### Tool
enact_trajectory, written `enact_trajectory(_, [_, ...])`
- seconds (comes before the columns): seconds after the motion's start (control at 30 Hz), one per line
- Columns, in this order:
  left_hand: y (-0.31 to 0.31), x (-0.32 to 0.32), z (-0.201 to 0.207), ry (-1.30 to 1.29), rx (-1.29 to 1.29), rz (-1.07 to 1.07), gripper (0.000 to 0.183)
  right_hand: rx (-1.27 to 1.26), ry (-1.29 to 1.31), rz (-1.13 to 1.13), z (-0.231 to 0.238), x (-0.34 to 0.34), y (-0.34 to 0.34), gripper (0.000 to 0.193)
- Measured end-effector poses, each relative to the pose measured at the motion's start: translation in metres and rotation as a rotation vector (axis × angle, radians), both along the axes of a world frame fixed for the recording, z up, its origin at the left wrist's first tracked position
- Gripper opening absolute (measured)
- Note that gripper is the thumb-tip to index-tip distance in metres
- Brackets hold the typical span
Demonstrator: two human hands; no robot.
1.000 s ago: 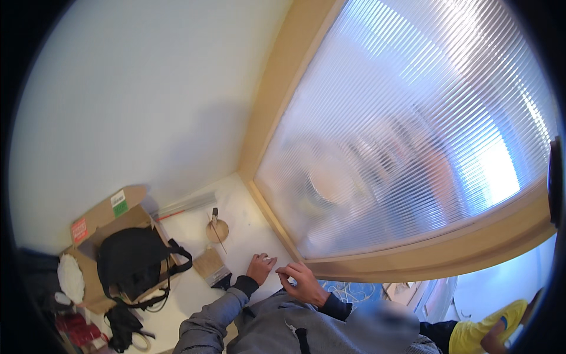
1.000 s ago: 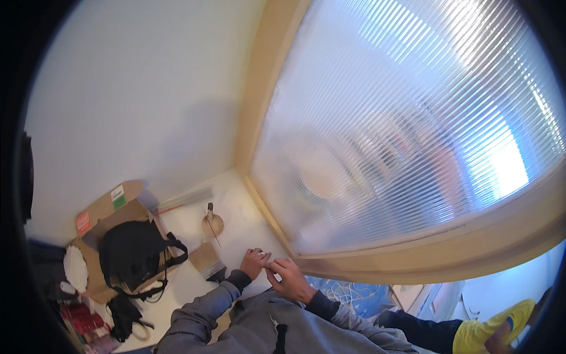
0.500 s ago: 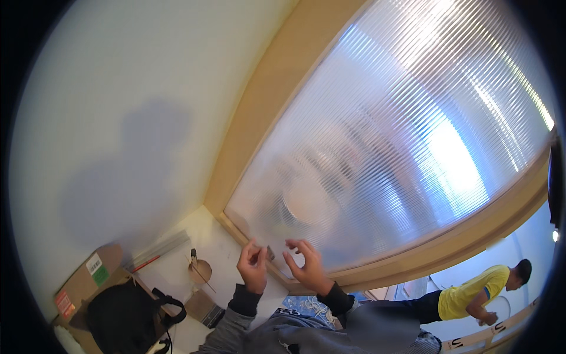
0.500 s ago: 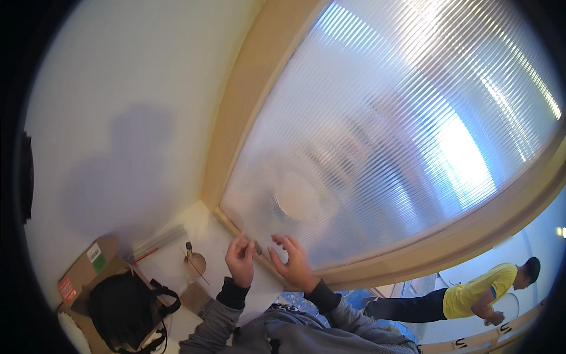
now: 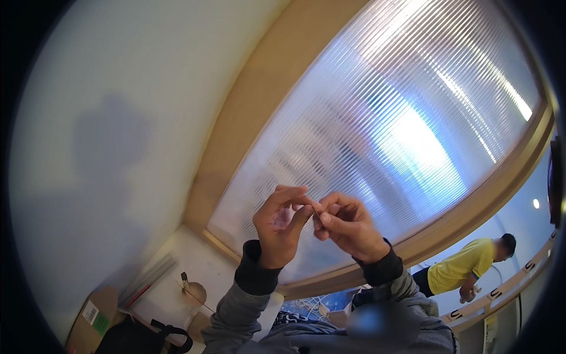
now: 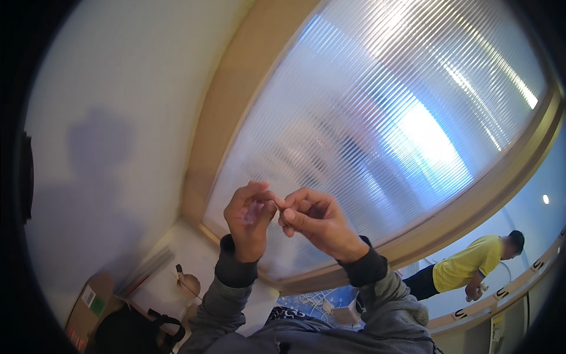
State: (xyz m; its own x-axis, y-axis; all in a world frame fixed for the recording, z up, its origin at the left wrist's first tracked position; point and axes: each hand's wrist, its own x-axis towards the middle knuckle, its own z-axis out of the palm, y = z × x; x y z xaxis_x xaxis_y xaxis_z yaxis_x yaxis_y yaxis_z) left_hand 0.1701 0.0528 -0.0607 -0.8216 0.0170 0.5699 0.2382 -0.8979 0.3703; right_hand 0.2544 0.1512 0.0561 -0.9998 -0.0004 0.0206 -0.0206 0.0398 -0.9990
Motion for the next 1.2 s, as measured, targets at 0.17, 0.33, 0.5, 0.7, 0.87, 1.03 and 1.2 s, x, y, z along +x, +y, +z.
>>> enact_trajectory(0.17, [-0.002,-0.074,0.047,0.252,-0.349,0.922,0.046,0.923,0.655,-0.34,0.066,-0.037,-0.014,0.019])
enact_trajectory(0.33, [-0.01,-0.147,0.087,0.409,-0.591,1.412,0.055,1.272,0.835,-0.453,0.114,-0.094,-0.025,0.022])
enact_trajectory(0.5, [-0.005,-0.165,0.09,0.51,-0.678,1.501,0.045,1.526,0.88,-0.41,0.137,-0.12,-0.028,0.019])
enact_trajectory(0.7, [-0.003,-0.174,0.092,0.494,-0.661,1.506,0.047,1.659,0.924,-0.375,0.146,-0.126,-0.024,0.016])
enact_trajectory(0.87, [-0.002,-0.181,0.096,0.496,-0.605,1.487,0.058,1.7,0.967,-0.383,0.15,-0.133,-0.028,0.014])
enact_trajectory(1.03, [-0.004,-0.178,0.097,0.479,-0.596,1.483,0.047,1.728,0.987,-0.412,0.147,-0.132,-0.03,0.013])
enact_trajectory(1.2, [-0.005,-0.178,0.097,0.49,-0.598,1.46,0.046,1.767,1.017,-0.43,0.145,-0.134,-0.03,0.012])
